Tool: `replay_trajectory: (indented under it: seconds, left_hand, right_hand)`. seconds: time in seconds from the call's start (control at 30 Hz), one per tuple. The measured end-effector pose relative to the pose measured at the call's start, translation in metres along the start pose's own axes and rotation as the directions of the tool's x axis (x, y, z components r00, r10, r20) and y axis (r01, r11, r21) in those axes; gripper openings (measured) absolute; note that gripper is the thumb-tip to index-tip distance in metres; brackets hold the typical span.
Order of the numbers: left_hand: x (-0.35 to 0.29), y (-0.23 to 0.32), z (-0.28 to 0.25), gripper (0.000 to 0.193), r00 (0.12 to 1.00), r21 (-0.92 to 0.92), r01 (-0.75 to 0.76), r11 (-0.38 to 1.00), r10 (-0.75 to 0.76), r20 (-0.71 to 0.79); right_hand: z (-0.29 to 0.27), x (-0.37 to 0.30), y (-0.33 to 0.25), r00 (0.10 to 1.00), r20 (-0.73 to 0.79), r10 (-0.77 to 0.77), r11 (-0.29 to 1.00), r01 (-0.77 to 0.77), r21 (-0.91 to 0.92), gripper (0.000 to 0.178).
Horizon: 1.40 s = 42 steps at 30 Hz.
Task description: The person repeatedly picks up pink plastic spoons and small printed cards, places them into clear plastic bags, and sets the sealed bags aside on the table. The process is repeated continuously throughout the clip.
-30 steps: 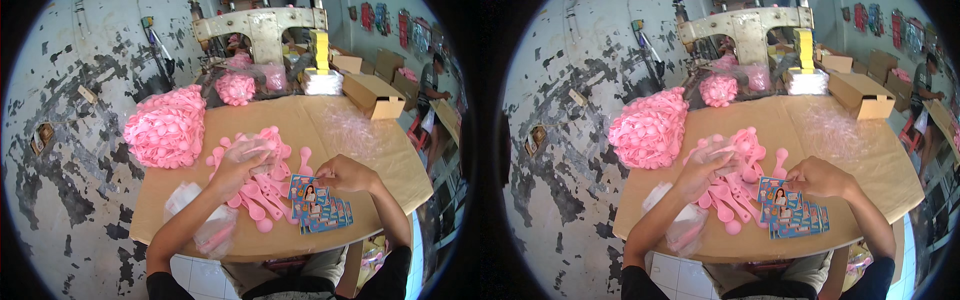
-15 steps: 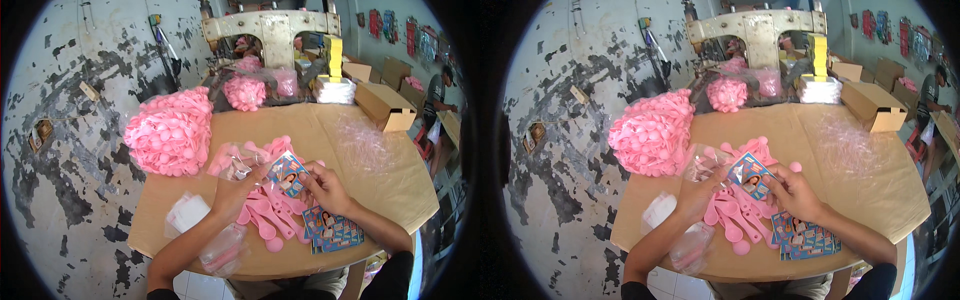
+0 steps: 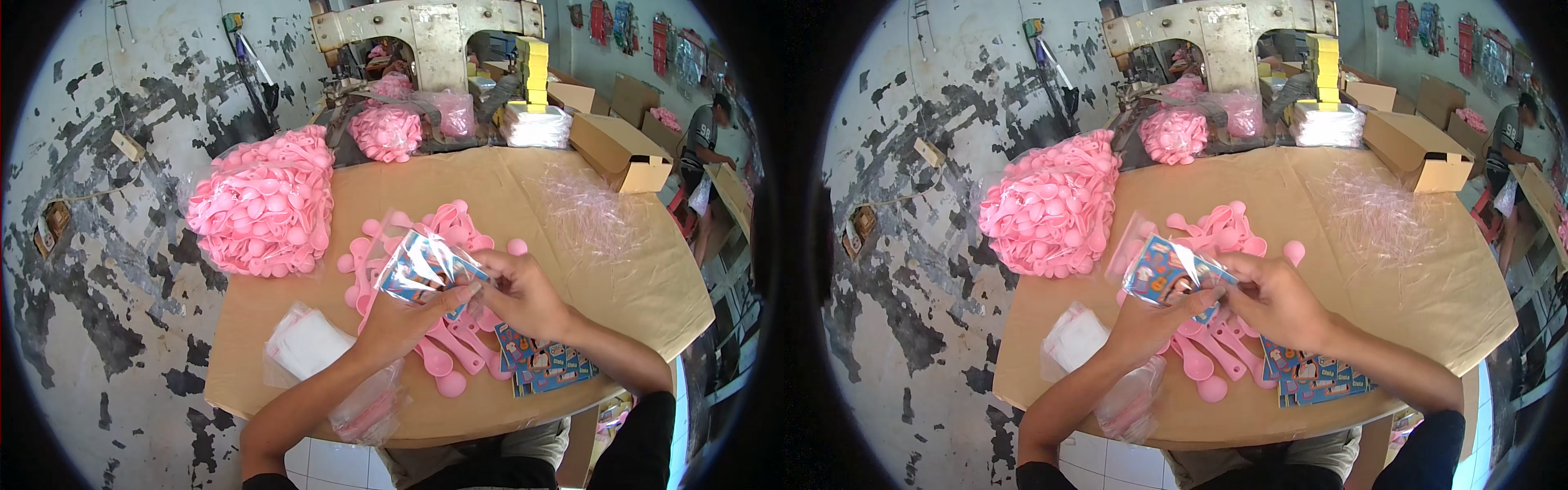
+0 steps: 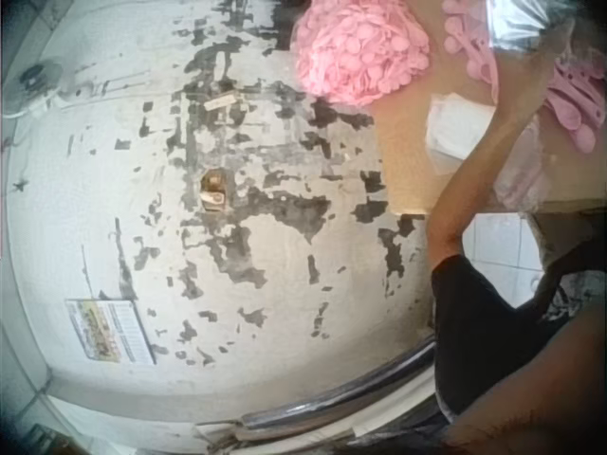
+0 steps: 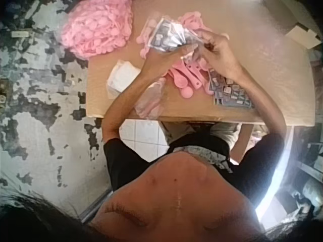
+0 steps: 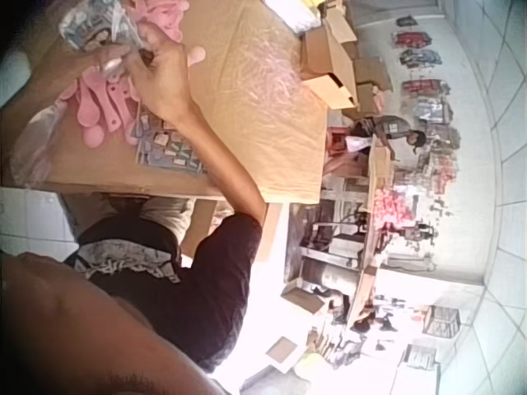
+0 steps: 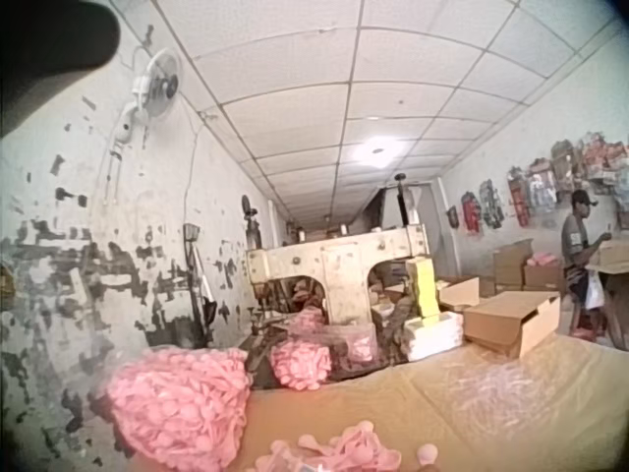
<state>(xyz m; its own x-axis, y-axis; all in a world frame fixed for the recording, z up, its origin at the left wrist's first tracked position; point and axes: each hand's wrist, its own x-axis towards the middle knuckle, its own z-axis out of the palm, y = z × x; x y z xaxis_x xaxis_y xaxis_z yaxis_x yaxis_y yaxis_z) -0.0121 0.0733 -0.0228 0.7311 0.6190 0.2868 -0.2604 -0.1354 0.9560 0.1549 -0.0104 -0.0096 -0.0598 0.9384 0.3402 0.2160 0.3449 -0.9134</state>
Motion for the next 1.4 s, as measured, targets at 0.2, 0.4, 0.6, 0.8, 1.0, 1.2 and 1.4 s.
replay_trajectory:
  seconds: [0.2,0.4,0.6,0.8,1.0,1.2,1.4]
  left_hand:
    - [0.008,0.031,-0.011,0.041,0.943,-0.285,-0.331,0.9,0.306,-0.129]
    - [0.006,0.035,-0.032,0.045,0.964,-0.318,-0.263,0.911,0.261,-0.05]
    - [0.01,0.02,-0.048,0.05,0.957,-0.184,-0.273,0.944,0.248,-0.151]
    - [0.024,0.007,-0.064,0.05,0.955,-0.091,-0.183,0.979,0.155,-0.252]
    - [0.028,0.007,-0.068,0.041,0.974,-0.053,-0.116,0.992,0.103,-0.203]
    - [0.026,0.007,-0.077,0.054,0.976,0.023,-0.06,0.998,0.064,-0.206]
    - [0.025,0.011,-0.075,0.05,0.937,-0.096,-0.27,0.958,0.239,-0.254]
  right_hand:
    - [-0.001,0.037,-0.029,0.99,0.046,-0.132,0.978,0.138,-0.159,0.016]
    - [0.011,0.06,-0.052,0.989,0.144,-0.03,0.994,0.014,0.109,0.013]
    - [-0.028,0.079,-0.005,0.904,0.362,-0.228,0.919,0.322,-0.226,0.025]
    - [-0.047,0.088,0.065,0.802,0.497,-0.331,0.287,0.587,-0.757,0.022]
    - [-0.038,0.09,0.057,0.899,0.396,0.19,0.301,0.33,-0.895,0.019]
    - [-0.039,0.105,0.082,0.964,0.221,-0.149,0.369,0.262,-0.892,0.016]
    - [-0.056,0.101,0.024,0.987,0.158,0.04,0.873,0.043,-0.486,0.02]
